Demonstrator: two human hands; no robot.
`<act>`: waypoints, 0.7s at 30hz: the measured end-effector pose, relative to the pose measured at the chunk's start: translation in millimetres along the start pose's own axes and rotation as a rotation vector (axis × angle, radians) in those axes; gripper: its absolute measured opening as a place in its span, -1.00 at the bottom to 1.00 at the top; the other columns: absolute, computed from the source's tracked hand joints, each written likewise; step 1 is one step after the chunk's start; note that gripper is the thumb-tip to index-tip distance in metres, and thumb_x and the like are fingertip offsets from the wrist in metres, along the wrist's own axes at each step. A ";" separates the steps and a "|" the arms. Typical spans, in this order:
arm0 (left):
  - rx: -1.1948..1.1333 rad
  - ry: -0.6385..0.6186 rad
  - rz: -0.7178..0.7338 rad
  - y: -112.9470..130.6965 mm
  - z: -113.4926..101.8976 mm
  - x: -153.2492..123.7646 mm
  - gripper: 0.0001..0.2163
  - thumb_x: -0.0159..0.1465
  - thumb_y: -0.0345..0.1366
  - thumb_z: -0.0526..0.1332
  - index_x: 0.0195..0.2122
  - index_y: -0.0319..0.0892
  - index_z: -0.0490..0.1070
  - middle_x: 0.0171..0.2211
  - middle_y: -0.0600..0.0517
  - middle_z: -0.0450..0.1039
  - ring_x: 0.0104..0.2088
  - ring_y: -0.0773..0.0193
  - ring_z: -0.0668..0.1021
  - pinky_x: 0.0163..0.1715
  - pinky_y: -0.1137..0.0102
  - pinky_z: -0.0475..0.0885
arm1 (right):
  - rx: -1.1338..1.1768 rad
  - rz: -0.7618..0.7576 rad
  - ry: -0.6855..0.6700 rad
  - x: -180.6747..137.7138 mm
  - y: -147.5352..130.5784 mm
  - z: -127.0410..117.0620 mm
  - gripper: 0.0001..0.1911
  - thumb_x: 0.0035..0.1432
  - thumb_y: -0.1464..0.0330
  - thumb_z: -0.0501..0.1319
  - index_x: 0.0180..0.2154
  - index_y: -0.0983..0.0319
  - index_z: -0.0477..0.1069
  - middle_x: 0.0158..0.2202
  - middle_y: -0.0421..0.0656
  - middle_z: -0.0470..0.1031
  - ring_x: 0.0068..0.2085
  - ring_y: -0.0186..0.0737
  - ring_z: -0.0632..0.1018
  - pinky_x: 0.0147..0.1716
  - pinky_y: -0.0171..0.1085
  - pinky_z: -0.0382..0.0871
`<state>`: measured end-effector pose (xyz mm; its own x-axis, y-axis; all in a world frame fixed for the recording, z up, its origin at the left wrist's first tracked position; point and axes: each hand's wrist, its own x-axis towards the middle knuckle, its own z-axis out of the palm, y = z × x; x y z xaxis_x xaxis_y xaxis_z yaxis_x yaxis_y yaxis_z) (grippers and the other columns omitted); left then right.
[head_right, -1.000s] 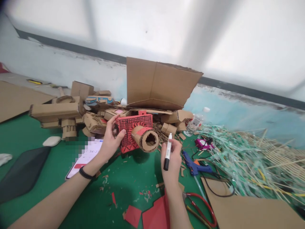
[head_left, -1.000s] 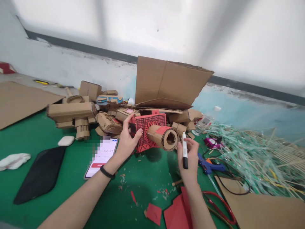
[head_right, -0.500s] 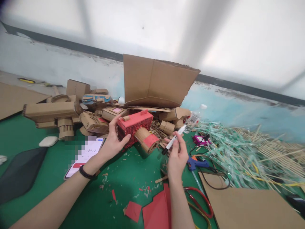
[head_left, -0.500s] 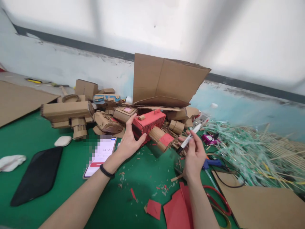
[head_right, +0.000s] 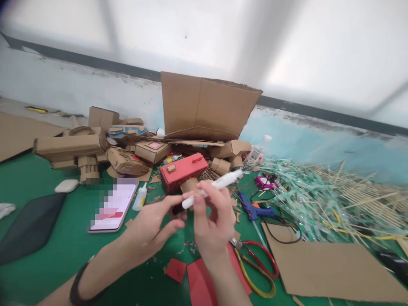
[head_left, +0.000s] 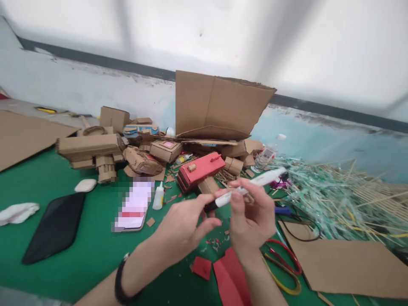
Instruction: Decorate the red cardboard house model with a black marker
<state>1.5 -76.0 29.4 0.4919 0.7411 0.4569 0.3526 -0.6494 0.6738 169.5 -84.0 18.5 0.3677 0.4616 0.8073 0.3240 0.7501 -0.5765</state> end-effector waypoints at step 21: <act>-0.712 -0.041 -0.362 -4.2 17.6 -16.3 -0.74 0.52 -0.02 0.29 0.01 -0.09 0.49 -0.25 0.05 0.63 -0.38 0.29 0.68 -0.26 0.40 0.53 | 0.198 0.539 -0.061 1.7 -15.3 -34.8 -0.61 0.36 0.02 0.42 -0.30 0.22 0.60 -0.61 -0.30 0.37 -0.64 -0.34 0.41 -0.68 -0.36 0.27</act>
<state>6.1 -88.3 8.9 0.4781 0.8691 0.1268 -0.0906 -0.0948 0.9914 195.4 -111.2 24.3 0.3832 0.8249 0.4156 -0.0665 0.4734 -0.8783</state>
